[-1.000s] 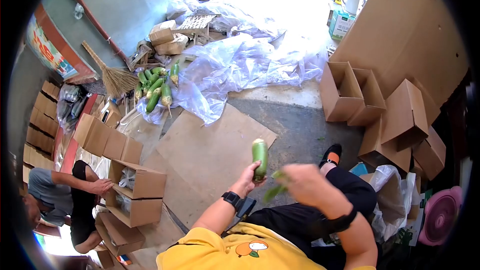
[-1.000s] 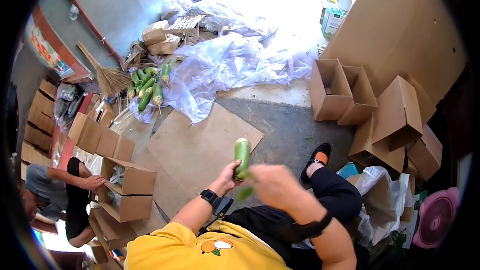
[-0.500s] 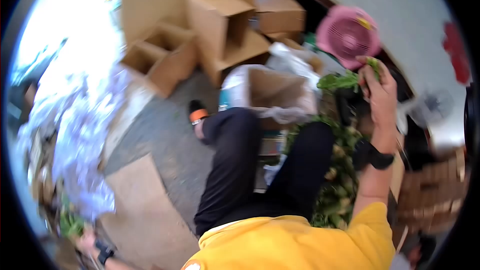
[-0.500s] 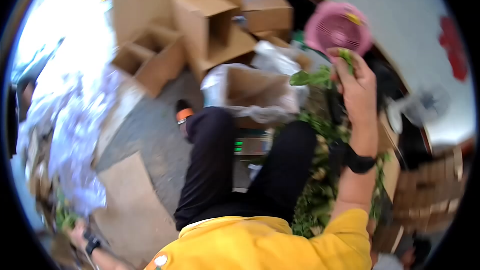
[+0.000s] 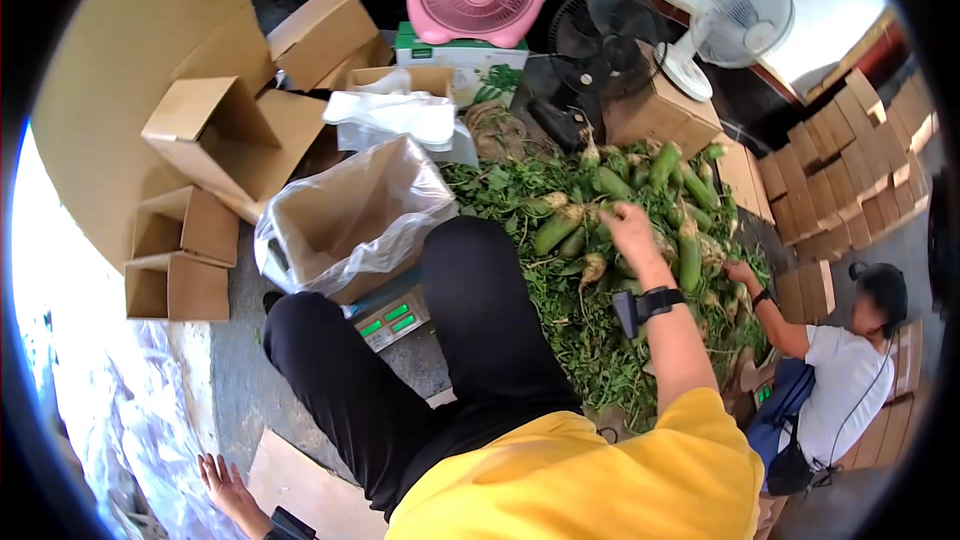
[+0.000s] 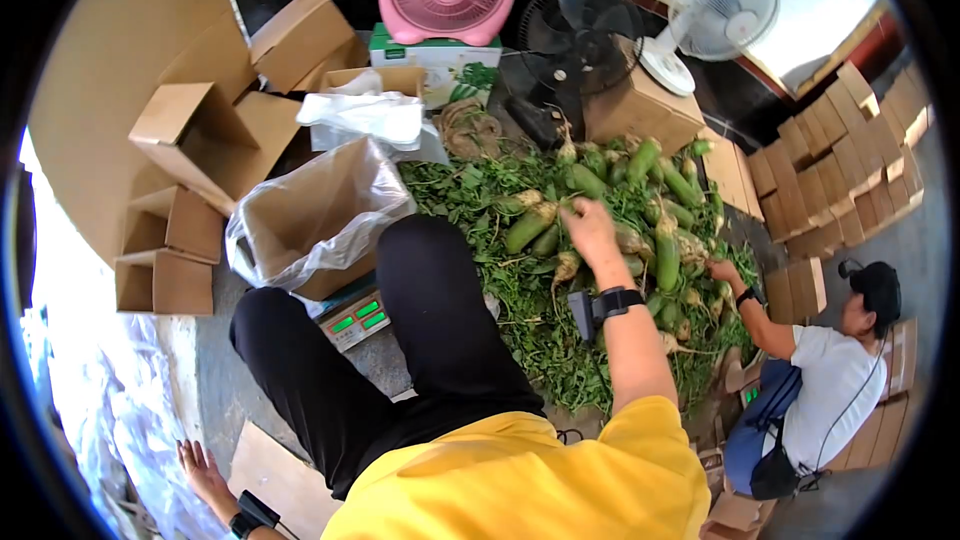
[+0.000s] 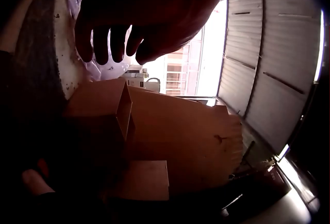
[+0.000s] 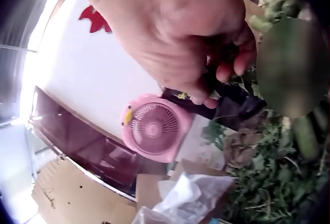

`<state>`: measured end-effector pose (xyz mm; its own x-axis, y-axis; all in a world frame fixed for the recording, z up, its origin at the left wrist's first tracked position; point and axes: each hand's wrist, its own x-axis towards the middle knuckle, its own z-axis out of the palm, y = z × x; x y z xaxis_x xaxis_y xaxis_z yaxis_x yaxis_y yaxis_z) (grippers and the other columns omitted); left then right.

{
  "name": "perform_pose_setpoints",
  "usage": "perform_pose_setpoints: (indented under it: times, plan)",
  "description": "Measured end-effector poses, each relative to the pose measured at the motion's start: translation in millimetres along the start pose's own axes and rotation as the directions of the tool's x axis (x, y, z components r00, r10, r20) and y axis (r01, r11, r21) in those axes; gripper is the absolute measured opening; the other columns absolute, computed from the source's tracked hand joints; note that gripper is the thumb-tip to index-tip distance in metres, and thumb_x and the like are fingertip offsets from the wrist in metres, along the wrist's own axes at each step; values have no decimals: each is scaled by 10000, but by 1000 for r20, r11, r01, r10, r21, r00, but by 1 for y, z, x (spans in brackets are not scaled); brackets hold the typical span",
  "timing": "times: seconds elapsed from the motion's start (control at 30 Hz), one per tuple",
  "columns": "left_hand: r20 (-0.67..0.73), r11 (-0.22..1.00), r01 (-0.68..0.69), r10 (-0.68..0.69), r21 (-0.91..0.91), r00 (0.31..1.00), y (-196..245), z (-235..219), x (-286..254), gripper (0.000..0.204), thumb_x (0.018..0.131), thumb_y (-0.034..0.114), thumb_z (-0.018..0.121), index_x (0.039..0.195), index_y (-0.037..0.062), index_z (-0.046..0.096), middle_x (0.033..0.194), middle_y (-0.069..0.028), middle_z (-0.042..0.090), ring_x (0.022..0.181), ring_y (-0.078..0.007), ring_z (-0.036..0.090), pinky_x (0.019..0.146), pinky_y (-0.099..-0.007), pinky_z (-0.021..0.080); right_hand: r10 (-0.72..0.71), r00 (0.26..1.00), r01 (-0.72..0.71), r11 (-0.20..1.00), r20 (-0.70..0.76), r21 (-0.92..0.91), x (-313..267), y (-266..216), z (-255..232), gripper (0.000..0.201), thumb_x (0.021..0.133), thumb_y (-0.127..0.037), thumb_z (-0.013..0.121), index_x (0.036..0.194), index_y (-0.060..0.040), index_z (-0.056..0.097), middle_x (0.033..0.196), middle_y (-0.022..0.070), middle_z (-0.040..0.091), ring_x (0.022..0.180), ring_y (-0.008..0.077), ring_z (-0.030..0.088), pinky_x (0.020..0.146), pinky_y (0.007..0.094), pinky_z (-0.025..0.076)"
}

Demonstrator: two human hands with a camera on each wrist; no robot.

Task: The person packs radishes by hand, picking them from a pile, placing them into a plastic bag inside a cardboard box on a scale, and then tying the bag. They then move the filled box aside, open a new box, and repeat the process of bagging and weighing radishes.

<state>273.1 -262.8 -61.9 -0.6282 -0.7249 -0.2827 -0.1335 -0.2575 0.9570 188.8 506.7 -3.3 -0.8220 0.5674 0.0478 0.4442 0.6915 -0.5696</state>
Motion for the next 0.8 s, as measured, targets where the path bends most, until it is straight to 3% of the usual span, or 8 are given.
perform_pose_setpoints:
  times: [0.17, 0.3, 0.37, 0.47, 0.53, 0.6, 0.67, 0.8]
  plan:
    - [147, 981, -154, 136, 118, 980, 47, 102, -11, 392, 942, 289, 473, 1309, 154, 444, 1272, -77, 483, 1161, -205, 464, 929, -341, 345, 163, 943, -141, 985, 290, -98, -18, 82, 77, 425, 831, -243, 625, 1117, 60, 544, 903, 176, 599, 625, 226, 597, 579, 341, 498]
    - [291, 956, -270, 227, 115, 929, 68, 173, -26, 391, 937, 279, 499, 1298, 136, 454, 1214, -58, 503, 1116, -187, 476, 938, -340, 339, 338, 864, -344, 937, 373, -54, -1, 92, 127, 348, 825, -195, 633, 1078, 28, 551, 845, 116, 586, 585, 161, 574, 504, 299, 481]
    - [353, 951, -294, 243, 99, 903, 74, 202, -31, 390, 936, 277, 501, 1294, 129, 455, 1206, -53, 504, 1101, -182, 481, 930, -339, 346, 363, 819, -509, 816, 444, 273, 15, 55, 120, 244, 827, -162, 624, 991, 8, 562, 749, 76, 573, 546, 122, 541, 464, 270, 448]
    - [429, 935, -347, 283, 77, 858, 81, 250, -52, 384, 938, 271, 503, 1283, 110, 460, 1180, -44, 514, 1072, -176, 493, 895, -335, 370, 156, 922, -297, 873, 356, 386, 62, 34, 127, 172, 810, -104, 602, 930, 7, 547, 595, 30, 535, 478, 107, 497, 425, 255, 393]
    - [482, 923, -382, 319, 36, 816, 86, 278, -64, 374, 937, 256, 506, 1274, 100, 466, 1154, -47, 531, 1065, -176, 502, 891, -330, 375, 81, 950, -156, 960, 302, 232, 84, -9, 95, 452, 735, -111, 657, 1164, -29, 539, 1071, 177, 600, 985, 242, 580, 848, 323, 462]
    - [509, 915, -402, 338, 17, 791, 89, 300, -68, 364, 938, 230, 501, 1267, 77, 469, 1133, -62, 547, 1060, -182, 517, 895, -324, 393, 97, 938, -239, 876, 332, 420, 111, -19, 96, 750, 778, -161, 670, 1392, -31, 259, 1413, 189, 309, 1300, 267, 335, 1053, 353, 327]
    - [575, 881, -474, 396, -16, 716, 92, 323, -79, 344, 945, 200, 484, 1260, 62, 474, 1133, -76, 552, 1049, -185, 536, 878, -309, 427, 89, 987, -134, 914, 133, 384, 127, -7, 98, 665, 806, -172, 647, 1366, -33, 318, 1407, 197, 330, 1257, 278, 394, 1036, 381, 346]
    - [595, 836, -546, 417, 45, 687, 92, 358, -100, 356, 953, 183, 465, 1281, 43, 461, 1155, -70, 544, 1054, -167, 533, 879, -287, 422, 131, 943, -175, 977, 306, 120, 102, 32, 119, 496, 767, -174, 666, 1212, -29, 503, 1276, 192, 482, 1132, 303, 509, 970, 358, 410]
